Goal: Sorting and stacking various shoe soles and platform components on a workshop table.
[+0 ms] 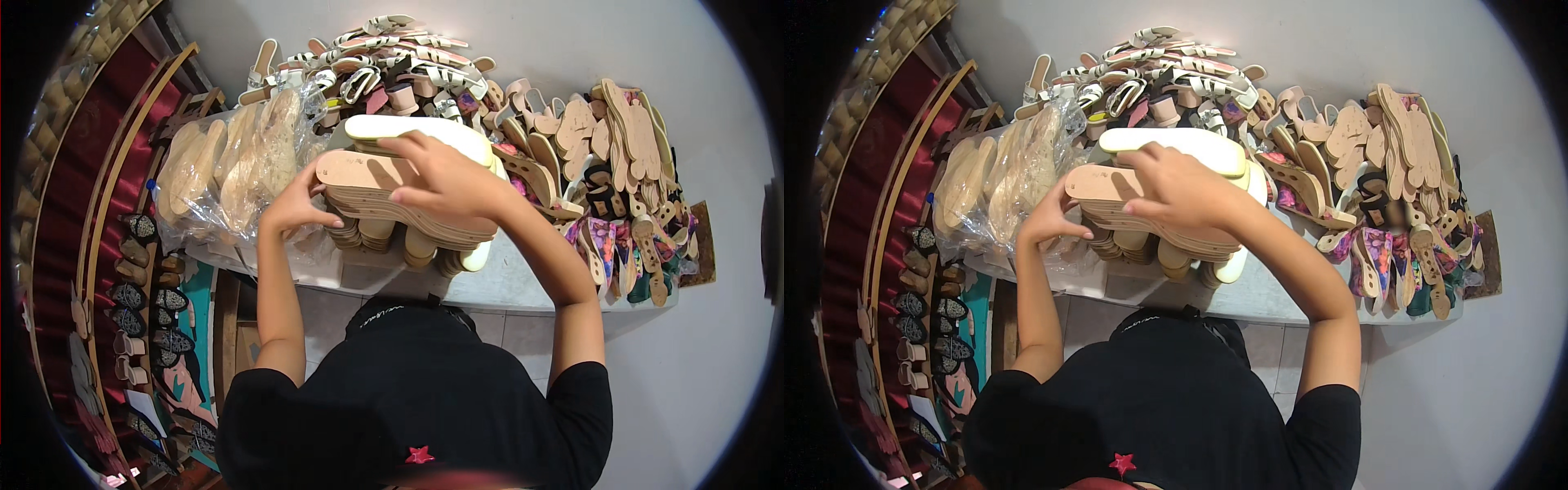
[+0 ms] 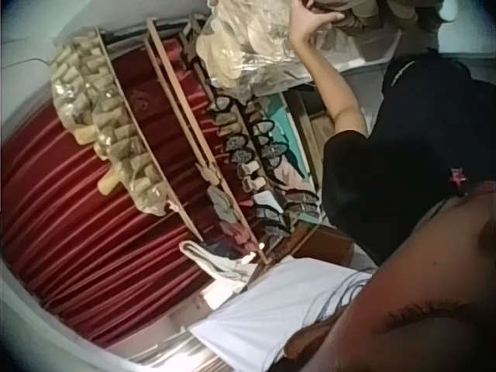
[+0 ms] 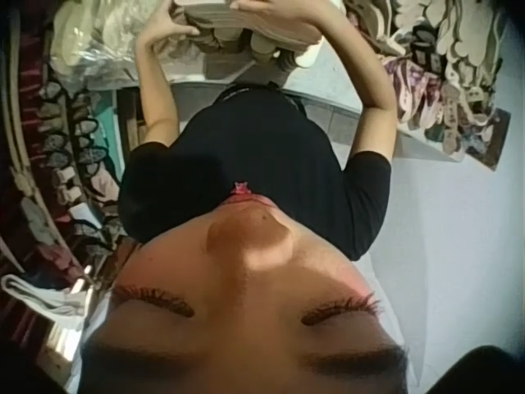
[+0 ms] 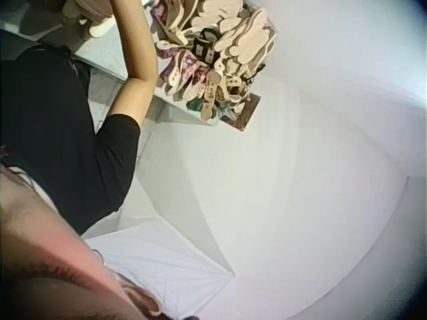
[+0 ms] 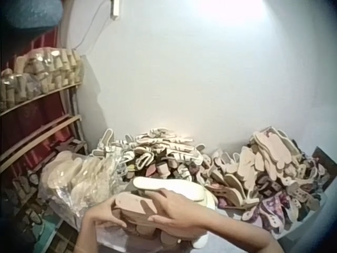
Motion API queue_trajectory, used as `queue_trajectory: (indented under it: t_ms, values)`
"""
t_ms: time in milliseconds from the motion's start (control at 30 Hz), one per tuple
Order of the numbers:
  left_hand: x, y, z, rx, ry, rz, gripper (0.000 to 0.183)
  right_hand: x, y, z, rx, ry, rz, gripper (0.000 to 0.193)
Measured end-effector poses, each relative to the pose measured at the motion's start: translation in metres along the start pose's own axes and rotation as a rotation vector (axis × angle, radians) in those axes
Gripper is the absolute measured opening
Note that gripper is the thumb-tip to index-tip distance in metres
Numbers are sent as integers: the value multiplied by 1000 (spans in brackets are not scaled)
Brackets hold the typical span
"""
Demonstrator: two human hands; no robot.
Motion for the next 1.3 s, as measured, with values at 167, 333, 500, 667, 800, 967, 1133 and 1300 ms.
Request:
queue_trajectory:
  t_ms: [167, 333, 500, 667, 800, 967, 1133, 1300]
  values:
    - [-37, -6, -48, 91, 236, 23, 68, -36, -28, -50, -267, 50, 114, 49]
    - [-55, 41, -68, -36, 168, 68, 50, -136, -69, -35, -286, 472, 465, 52]
    - [-47, 104, -51, 125, 153, -145, 52, -172, -61, -11, 1, 525, 664, 76]
    - [-32, 146, -36, 404, 250, -381, 58, -185, -41, -14, 109, 585, 694, 87]
    - [-12, 157, -28, 503, 305, -466, 65, -193, -23, -14, 246, 545, 666, 83]
    - [-14, 160, -24, 562, 323, -509, 72, -212, -11, -1, 391, 518, 585, 79]
    - [-14, 167, -22, 605, 331, -565, 75, -209, -1, -3, 444, 513, 548, 76]
    - [-13, 178, -20, 583, 352, -641, 68, -198, 9, -13, 577, 485, 628, 76]
Point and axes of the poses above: each hand's wrist, its own y-axis towards the middle knuckle, its own z-axis out of the palm, x = y × z, the point moved 1 cm from there along y, towards the middle knuckle, and after that the axes turned 3 degrees about -z, right-handed, at the moved point
